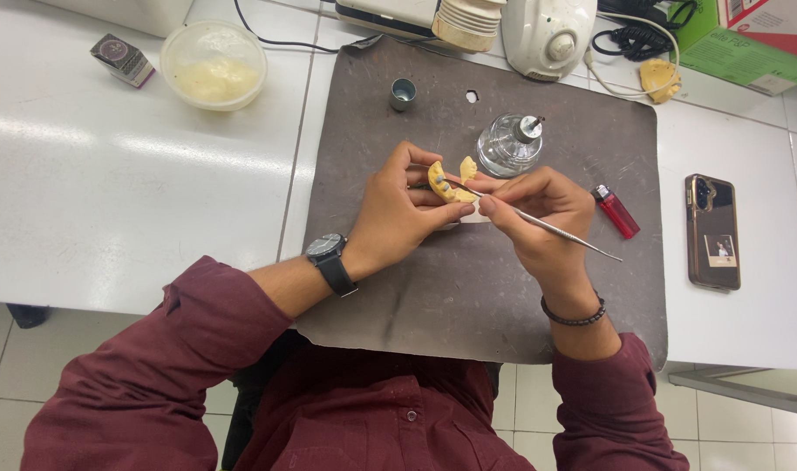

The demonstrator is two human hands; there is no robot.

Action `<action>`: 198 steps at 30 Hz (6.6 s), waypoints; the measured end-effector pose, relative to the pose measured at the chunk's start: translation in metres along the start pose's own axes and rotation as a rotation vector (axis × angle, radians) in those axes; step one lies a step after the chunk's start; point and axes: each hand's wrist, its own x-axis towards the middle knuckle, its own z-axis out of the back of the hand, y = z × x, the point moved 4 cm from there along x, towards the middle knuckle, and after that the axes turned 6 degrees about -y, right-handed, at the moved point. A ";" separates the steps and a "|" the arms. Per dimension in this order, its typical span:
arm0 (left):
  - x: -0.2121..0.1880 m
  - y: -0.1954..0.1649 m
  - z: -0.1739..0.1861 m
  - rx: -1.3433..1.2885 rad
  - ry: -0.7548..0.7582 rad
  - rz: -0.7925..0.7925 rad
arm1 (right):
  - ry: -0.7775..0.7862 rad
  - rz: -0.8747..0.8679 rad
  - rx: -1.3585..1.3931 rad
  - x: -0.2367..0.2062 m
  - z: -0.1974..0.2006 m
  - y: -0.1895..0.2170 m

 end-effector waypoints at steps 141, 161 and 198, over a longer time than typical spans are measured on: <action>0.016 0.004 0.020 -0.136 -0.135 -0.071 | 0.225 0.082 -0.508 0.012 -0.015 -0.013; -0.001 0.003 -0.003 -0.109 0.044 0.023 | -0.067 0.010 0.013 0.001 0.013 -0.006; -0.001 0.005 -0.002 -0.069 0.079 0.028 | 0.032 0.065 -0.128 0.003 0.000 0.006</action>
